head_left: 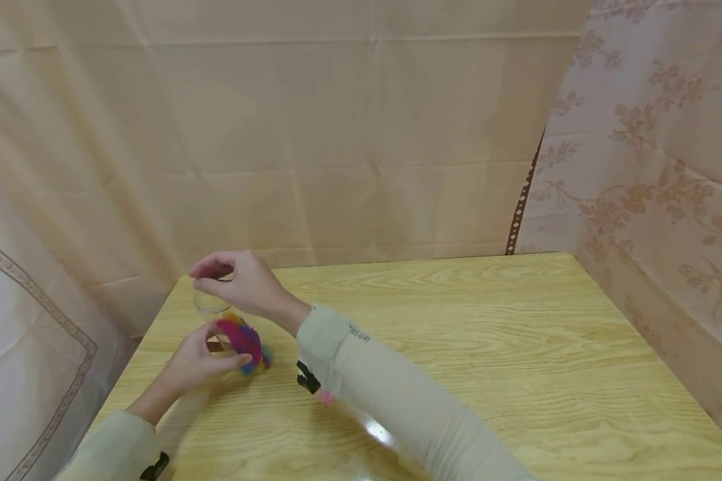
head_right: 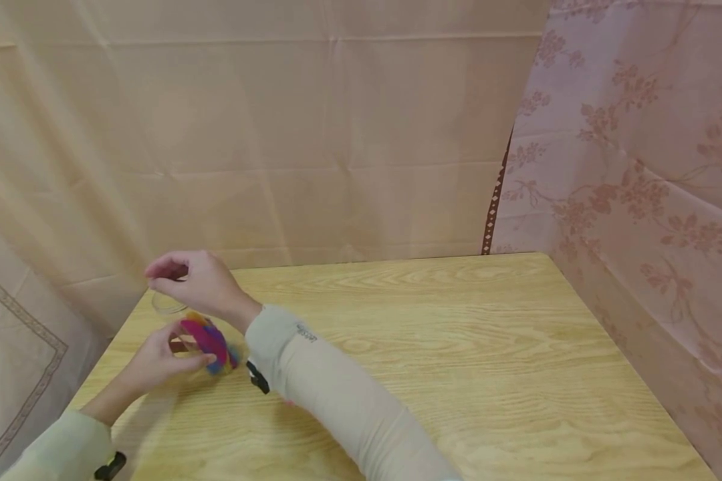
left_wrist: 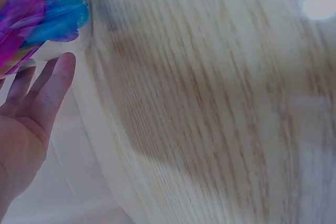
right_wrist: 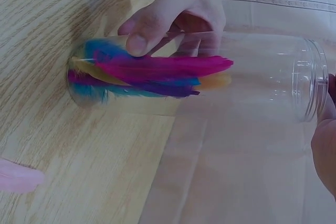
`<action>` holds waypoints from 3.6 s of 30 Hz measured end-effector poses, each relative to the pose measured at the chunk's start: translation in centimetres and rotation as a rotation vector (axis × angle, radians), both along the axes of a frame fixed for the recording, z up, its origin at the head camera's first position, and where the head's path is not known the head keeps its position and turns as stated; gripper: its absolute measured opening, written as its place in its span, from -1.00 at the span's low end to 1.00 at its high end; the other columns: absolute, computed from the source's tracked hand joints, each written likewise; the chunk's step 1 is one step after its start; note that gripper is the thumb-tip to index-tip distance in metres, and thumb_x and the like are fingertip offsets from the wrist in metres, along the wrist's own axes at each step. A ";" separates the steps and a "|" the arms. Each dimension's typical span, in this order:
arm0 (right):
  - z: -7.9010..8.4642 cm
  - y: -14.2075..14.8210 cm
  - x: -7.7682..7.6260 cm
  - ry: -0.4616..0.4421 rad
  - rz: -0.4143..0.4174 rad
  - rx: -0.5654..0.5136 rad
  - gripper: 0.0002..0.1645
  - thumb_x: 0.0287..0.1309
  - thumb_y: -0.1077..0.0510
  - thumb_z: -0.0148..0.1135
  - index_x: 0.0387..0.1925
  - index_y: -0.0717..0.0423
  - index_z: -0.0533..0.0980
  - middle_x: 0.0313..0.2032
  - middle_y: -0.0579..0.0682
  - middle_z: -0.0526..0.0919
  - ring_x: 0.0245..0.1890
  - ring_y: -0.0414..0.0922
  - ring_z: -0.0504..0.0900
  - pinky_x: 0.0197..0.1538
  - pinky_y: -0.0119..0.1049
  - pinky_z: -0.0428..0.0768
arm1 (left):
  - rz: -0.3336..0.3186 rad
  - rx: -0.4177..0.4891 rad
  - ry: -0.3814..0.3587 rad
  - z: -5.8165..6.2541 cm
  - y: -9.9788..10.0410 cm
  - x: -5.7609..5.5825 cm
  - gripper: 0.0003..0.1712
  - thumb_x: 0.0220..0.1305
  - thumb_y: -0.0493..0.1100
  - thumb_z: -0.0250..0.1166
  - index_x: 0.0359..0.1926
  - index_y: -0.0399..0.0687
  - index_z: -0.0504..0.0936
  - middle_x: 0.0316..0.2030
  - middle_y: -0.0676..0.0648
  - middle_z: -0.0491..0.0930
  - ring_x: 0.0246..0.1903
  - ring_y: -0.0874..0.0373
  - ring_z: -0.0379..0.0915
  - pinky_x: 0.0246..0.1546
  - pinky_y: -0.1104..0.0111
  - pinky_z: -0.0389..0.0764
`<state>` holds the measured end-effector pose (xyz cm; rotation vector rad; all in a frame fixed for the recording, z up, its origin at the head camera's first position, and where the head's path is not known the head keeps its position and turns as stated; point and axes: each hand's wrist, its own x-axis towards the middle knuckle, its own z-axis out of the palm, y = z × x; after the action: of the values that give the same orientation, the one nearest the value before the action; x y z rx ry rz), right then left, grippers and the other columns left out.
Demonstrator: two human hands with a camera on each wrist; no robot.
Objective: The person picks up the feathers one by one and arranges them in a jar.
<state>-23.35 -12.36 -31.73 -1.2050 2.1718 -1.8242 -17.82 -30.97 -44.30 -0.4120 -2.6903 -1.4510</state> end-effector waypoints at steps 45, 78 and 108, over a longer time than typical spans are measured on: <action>-0.3 5.1 -2.1 0.044 -0.100 0.066 -0.54 0.32 0.18 0.36 0.20 0.19 0.52 0.16 0.05 0.59 0.17 -0.09 0.52 0.14 -0.45 0.52 | 0.103 -0.104 -0.006 -0.2 1.0 -0.1 -0.35 0.11 -0.04 0.59 0.11 -0.18 0.48 -0.13 -0.13 0.64 -0.22 0.01 0.59 -0.25 0.31 0.64; -9.2 9.7 0.5 -0.153 -0.223 1.157 -0.48 -0.13 0.02 0.70 -0.36 0.10 0.47 -0.46 -0.04 0.51 -0.56 -0.16 0.43 -0.55 -0.35 0.44 | 0.126 -0.104 0.005 -0.7 0.7 0.7 -0.34 0.06 -0.04 0.62 0.07 -0.20 0.49 -0.16 -0.11 0.65 -0.24 0.01 0.59 -0.29 0.33 0.64; -11.0 9.1 0.6 -0.269 -0.210 0.961 -0.62 0.23 0.30 0.31 -0.72 0.22 0.60 -0.76 0.01 0.53 -0.78 -0.11 0.53 -0.62 -0.27 0.62 | 0.149 -0.142 -0.026 -0.4 0.4 1.0 -0.27 0.06 0.07 0.60 0.11 -0.17 0.47 -0.11 -0.09 0.63 -0.18 0.03 0.55 -0.20 0.26 0.61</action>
<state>-22.73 -3.23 -42.73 -0.4940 2.5284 -0.6731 -16.86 -30.55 -44.74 -0.1953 -2.7857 -1.2405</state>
